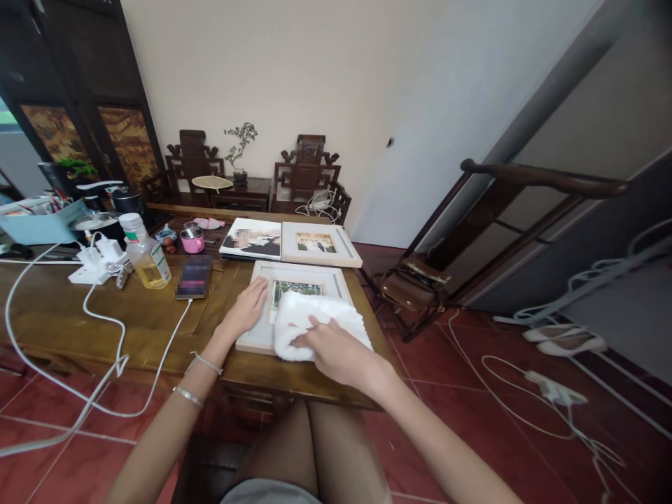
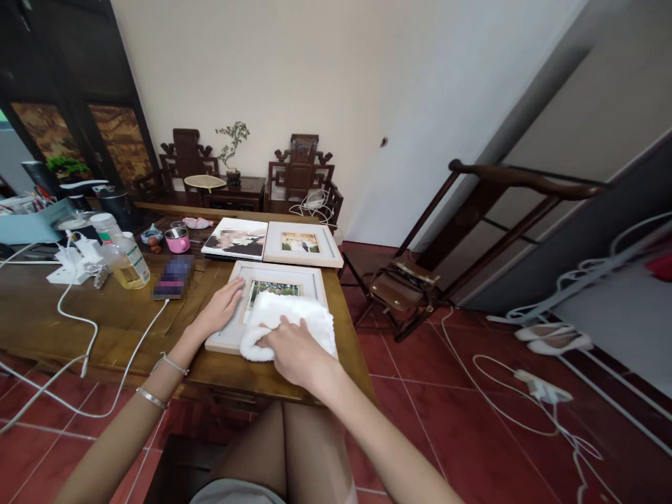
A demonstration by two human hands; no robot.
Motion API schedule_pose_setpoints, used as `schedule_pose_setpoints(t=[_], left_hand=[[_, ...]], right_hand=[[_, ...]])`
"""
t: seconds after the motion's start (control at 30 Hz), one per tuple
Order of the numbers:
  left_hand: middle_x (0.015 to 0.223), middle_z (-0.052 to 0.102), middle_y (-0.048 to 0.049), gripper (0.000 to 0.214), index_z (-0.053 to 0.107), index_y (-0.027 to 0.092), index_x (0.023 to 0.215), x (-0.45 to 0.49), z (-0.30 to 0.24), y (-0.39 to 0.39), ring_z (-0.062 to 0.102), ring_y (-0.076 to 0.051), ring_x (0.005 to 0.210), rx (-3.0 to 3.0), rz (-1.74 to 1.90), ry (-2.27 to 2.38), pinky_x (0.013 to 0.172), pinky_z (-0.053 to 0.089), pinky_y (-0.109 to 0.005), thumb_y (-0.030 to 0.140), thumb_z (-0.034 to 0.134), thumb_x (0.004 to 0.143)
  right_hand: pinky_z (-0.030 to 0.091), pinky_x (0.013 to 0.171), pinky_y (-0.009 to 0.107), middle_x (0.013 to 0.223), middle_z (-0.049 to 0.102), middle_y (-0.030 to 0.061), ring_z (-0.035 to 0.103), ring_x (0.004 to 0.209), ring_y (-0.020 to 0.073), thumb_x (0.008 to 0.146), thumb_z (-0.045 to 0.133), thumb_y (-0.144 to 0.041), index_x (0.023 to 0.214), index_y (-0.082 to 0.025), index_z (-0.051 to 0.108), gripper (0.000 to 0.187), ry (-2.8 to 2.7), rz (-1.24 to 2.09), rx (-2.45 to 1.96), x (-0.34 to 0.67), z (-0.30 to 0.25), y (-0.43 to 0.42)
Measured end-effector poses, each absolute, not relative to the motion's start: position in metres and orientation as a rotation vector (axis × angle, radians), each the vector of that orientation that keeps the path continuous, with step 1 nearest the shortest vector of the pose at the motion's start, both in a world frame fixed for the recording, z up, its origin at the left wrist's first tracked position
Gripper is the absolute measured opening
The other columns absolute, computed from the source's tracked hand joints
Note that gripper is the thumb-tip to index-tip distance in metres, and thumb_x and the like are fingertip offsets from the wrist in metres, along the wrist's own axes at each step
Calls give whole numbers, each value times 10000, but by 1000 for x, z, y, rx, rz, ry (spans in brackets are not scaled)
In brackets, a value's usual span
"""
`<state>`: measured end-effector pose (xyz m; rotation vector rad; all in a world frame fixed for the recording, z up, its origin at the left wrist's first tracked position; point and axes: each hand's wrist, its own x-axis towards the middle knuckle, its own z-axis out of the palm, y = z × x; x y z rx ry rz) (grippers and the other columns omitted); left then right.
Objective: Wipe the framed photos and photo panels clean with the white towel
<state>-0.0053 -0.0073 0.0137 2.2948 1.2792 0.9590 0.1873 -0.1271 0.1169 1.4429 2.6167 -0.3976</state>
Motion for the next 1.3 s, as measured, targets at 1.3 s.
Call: schedule_pose_setpoints(t=[1.3], left_hand=[[1394,472,-76,631,526,172,1302,-7,6,-5,413,-197,1313,2340,874,1311,1125,294,-434,-59,354,741]], right_hand=[[243,1038,633,1417,465,123,298,1367,329,640,376,67,1209,-177,608,662,2646,-335,1556,229,96,-124]])
